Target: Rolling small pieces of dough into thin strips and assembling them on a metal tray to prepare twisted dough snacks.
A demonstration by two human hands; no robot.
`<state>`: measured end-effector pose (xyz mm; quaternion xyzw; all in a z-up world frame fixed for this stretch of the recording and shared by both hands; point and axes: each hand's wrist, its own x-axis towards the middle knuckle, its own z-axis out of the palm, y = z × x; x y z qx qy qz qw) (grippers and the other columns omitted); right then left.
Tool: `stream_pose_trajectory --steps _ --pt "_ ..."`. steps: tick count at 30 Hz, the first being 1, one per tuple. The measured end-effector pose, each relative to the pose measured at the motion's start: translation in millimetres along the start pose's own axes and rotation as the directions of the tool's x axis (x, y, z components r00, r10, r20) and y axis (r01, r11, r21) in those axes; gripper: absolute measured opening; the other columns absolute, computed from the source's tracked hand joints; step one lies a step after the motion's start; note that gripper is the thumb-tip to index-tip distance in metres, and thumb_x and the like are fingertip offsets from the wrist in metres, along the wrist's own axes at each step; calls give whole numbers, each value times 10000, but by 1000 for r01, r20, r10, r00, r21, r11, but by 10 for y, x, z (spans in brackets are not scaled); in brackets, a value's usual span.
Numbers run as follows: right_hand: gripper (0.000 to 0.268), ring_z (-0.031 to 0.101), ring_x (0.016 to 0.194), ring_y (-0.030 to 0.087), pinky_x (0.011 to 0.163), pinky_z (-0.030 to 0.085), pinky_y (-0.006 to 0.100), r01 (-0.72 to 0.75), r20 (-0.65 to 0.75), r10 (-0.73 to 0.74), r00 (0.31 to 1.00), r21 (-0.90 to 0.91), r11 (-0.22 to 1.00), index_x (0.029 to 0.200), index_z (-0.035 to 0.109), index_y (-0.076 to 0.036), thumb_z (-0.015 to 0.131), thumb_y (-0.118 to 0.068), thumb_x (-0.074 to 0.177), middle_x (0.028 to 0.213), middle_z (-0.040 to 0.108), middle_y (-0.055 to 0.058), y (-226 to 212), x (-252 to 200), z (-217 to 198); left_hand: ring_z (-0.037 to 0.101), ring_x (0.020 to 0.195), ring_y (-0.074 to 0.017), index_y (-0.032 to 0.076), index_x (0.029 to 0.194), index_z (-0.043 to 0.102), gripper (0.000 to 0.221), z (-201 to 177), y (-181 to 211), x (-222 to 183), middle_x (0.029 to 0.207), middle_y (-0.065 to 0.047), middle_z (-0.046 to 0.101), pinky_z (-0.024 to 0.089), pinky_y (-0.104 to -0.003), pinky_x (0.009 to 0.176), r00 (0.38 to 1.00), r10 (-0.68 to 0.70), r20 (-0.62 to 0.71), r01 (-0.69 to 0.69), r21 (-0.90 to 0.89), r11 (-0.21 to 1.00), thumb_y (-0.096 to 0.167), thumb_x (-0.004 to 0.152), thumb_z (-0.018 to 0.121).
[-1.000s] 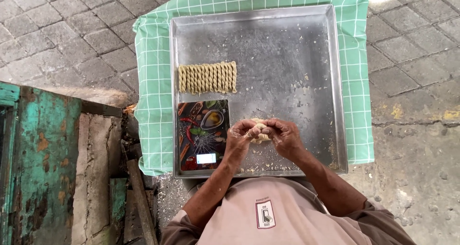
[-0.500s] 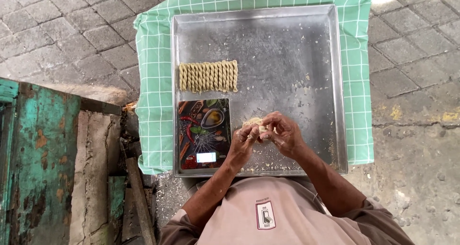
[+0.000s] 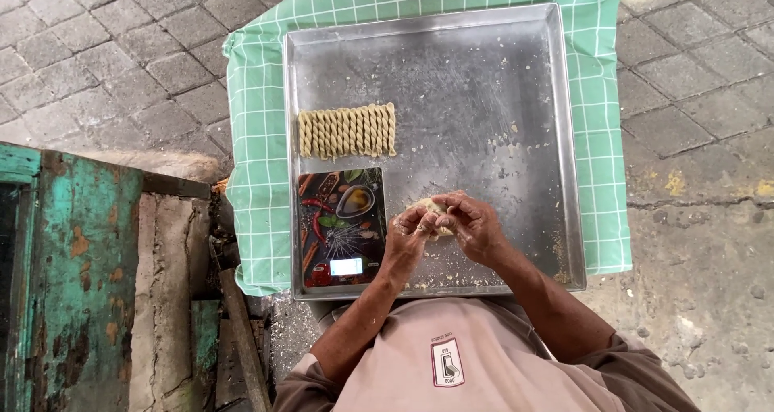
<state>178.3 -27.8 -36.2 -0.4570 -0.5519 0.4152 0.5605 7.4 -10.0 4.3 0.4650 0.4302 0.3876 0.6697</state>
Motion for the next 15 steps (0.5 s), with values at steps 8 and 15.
stream_pose_trajectory --steps 8,15 --pt "209 616 738 134 685 520 280 -91 -80 96 992 60 994 1091 630 10 713 -146 980 812 661 68 98 -27 -75 679 795 -109 2 1047 704 232 99 154 -55 967 -77 692 608 -229 629 988 132 -85 -139 -81 987 159 916 814" --pt "291 651 830 185 739 548 366 -18 -101 4 995 -137 990 1098 758 -16 719 -279 980 902 735 172 26 -105 -4 656 704 -94 -11 981 750 185 47 -112 60 918 -92 736 585 -224 603 976 149 -159 -169 -120 978 163 934 794"
